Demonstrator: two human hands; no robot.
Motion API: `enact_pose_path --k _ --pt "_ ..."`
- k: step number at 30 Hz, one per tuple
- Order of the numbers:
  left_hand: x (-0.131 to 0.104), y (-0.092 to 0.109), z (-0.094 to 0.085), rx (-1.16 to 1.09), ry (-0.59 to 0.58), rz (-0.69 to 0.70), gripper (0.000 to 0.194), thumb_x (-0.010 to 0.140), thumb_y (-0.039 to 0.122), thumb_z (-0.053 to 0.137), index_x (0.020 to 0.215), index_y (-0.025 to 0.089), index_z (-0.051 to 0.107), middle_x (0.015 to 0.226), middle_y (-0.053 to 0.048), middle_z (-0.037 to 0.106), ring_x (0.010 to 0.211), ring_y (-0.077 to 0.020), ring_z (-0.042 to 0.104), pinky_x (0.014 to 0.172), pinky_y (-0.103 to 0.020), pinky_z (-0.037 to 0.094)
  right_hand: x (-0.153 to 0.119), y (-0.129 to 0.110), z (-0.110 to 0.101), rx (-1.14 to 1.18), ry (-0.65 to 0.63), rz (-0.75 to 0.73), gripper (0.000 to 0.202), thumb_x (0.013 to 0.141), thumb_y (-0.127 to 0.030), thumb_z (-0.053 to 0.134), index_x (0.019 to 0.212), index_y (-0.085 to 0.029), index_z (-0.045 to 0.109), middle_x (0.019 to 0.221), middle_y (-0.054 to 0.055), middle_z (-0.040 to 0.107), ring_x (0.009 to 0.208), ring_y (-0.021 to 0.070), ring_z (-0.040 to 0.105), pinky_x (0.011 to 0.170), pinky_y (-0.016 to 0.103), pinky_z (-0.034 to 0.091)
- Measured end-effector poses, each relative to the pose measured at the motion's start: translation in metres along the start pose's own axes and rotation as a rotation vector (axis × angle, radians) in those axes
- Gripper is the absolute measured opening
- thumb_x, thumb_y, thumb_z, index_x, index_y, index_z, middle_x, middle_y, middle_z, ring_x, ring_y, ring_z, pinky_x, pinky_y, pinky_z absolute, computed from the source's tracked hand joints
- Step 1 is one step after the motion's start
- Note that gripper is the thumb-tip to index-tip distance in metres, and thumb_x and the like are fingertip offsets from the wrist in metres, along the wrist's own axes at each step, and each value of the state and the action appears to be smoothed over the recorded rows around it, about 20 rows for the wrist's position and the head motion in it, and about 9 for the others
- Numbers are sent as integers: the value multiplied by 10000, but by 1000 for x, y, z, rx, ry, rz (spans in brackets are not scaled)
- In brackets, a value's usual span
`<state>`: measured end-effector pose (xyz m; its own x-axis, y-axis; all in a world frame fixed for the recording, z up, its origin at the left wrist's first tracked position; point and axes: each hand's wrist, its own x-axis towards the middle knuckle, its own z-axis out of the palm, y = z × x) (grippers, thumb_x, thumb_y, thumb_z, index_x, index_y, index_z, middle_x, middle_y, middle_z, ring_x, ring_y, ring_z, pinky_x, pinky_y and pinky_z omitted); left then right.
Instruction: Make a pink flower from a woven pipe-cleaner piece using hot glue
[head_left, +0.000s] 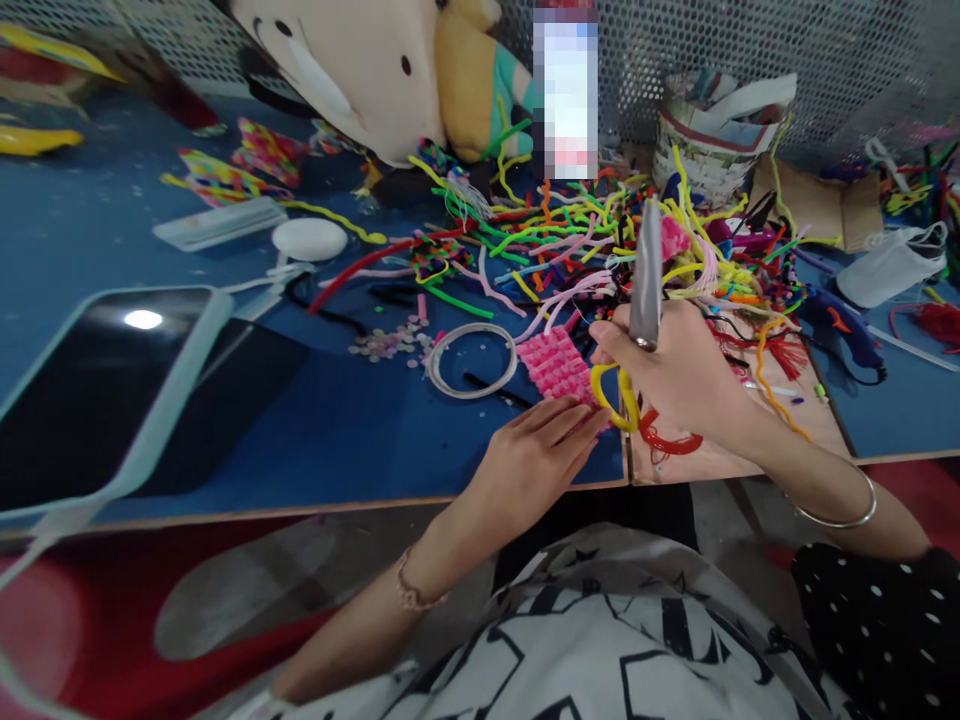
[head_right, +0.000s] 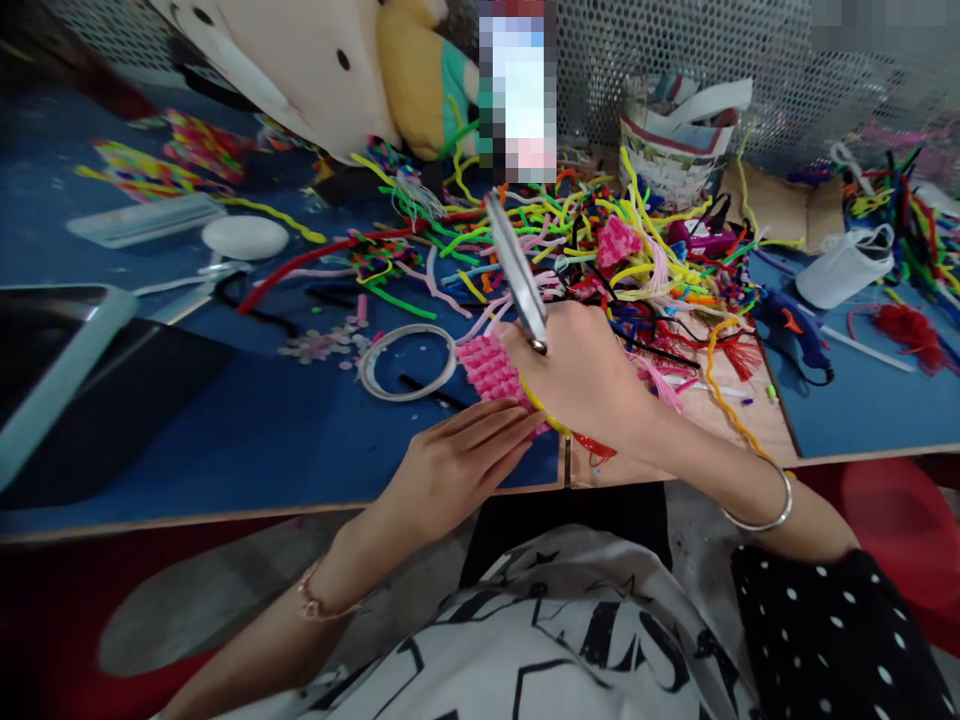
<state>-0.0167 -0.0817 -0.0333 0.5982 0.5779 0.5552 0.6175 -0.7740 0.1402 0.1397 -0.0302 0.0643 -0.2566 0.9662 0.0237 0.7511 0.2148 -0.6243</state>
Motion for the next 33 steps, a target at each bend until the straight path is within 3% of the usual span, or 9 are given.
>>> enact_pose_path --k 6,10,14,17,20,27,33 --pt "1 1 2 12 38 -6 243 933 134 466 1002 100 696 914 -75 759 852 -182 715 787 -302 626 14 -11 4 -48 -88 -67 422 879 -229 523 506 -204 328 481 -45 336 483 69 292 552 271 272" --pt "0 0 3 21 59 9 240 940 153 464 1010 108 689 913 -69 757 849 -182 715 797 -311 621 10 -10 4 -46 -58 -83 427 862 -229 547 506 -205 312 472 -62 294 476 58 244 535 262 255" --pt "-2 -1 2 6 -7 -10 257 947 159 456 1100 135 661 955 -61 752 884 -169 708 823 -307 612 -1 1 -3 62 25 -56 370 881 -270 519 530 -188 437 476 -46 396 474 71 386 528 247 305" --pt "-2 -1 1 -22 -10 -18 258 932 134 478 1126 134 649 975 -60 743 907 -167 702 840 -311 608 -5 8 -9 209 137 -97 313 905 -292 488 618 -179 541 559 -10 534 596 104 544 583 232 390" --pt "-3 -1 2 -11 4 -20 247 931 149 485 1103 146 662 963 -66 733 894 -172 697 799 -308 617 -6 11 -9 256 147 -105 305 912 -302 485 640 -182 555 586 1 561 629 114 565 586 234 410" --pt "-2 0 3 6 -7 -5 239 932 142 466 1062 138 667 946 -72 722 877 -179 695 776 -315 620 0 10 4 131 99 -49 342 897 -321 527 586 -182 487 567 -11 503 568 101 493 585 255 364" --pt "0 1 2 2 40 -18 221 932 128 462 1005 115 670 883 -66 724 828 -171 694 744 -299 620 7 -8 8 -42 11 -75 335 909 -269 493 589 -173 480 560 -22 438 538 87 414 603 265 317"
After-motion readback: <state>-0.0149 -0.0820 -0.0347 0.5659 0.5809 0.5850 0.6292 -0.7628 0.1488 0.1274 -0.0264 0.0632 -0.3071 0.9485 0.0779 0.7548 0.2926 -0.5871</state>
